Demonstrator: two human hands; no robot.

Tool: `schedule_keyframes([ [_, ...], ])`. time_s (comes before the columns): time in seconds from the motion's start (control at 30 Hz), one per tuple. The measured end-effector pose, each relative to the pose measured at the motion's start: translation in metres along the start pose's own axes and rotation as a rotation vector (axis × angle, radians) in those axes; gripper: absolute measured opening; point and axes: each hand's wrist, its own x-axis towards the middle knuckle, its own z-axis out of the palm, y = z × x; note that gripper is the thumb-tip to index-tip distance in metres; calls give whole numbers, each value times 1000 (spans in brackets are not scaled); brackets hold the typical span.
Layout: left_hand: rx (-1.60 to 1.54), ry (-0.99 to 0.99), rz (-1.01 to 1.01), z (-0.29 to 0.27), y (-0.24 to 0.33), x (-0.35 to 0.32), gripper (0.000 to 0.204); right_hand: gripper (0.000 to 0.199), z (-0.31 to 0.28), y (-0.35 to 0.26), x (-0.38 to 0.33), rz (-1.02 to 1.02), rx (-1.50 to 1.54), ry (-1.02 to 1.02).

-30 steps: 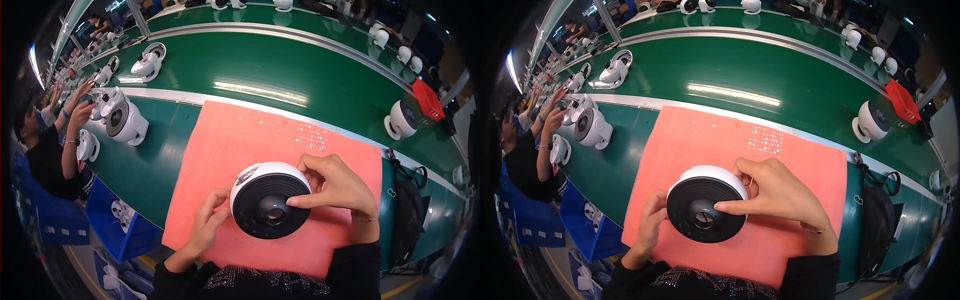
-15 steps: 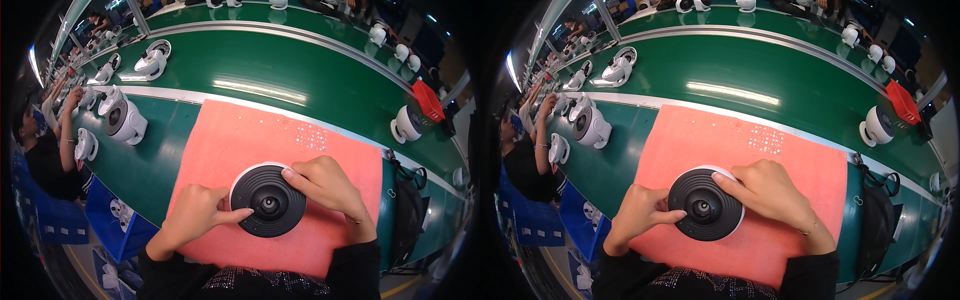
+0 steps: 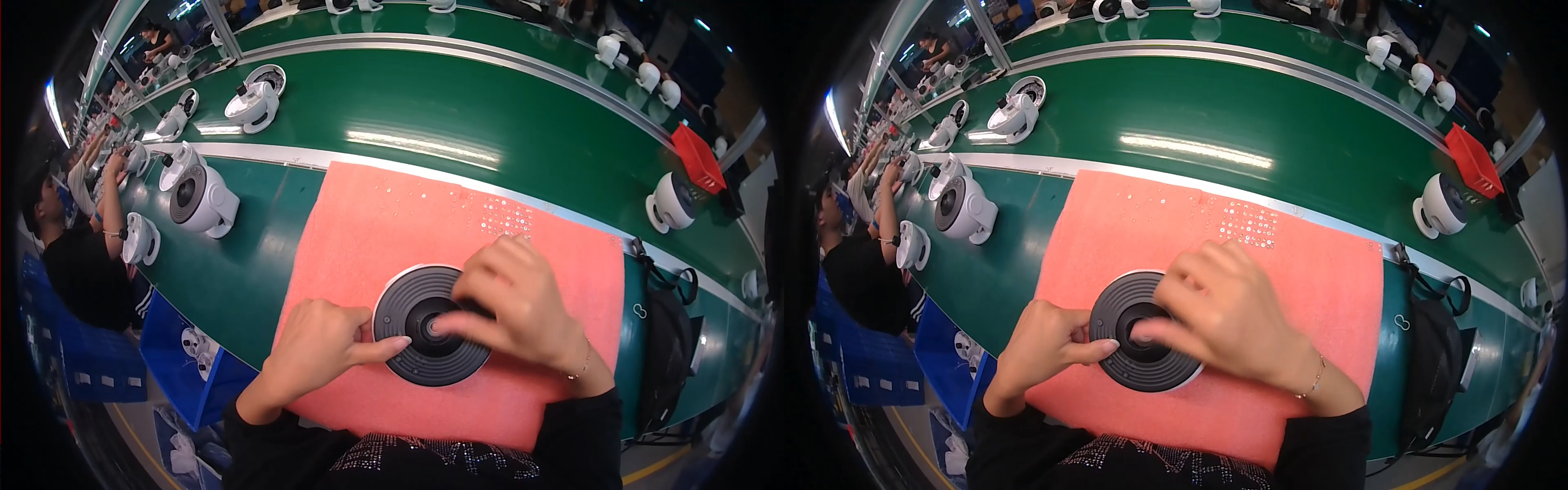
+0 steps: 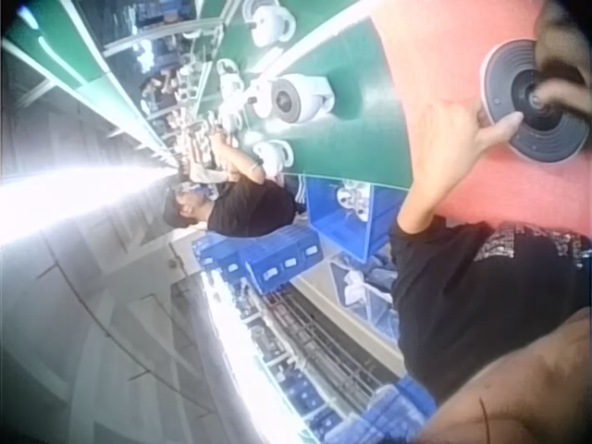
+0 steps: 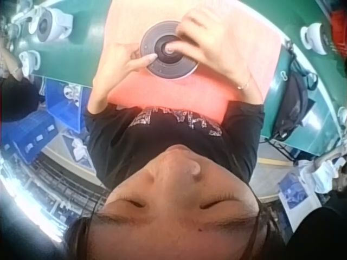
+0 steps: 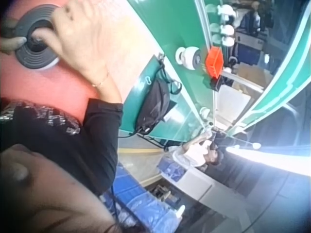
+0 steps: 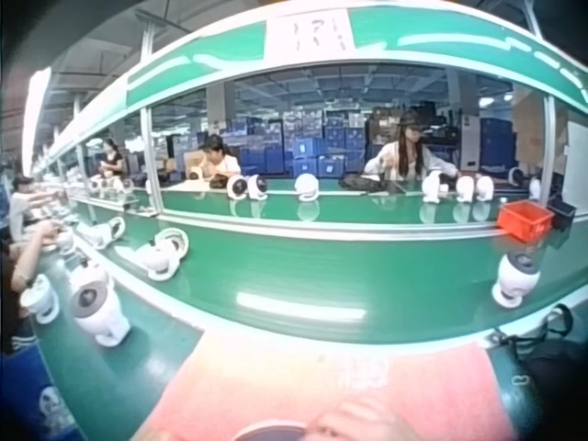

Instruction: Assembling the internal and external housing components of security cameras on a production line.

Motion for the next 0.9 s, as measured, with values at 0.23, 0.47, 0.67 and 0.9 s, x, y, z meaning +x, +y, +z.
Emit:
schedule_keyframes([
  [0.23,89,40,61,-3,-1,-2,46,37,-1,-17,-4,-197,208,-223],
  [0.47,140,51,73,-3,-2,-1,48,51,5,-14,0,-120,258,-130],
  [0.67,152,44,45,-1,-5,-1,51,53,20,8,-4,278,429,-241],
  [0.9,237,21,57,-5,-4,0,42,51,17,-4,-3,292,195,-208],
])
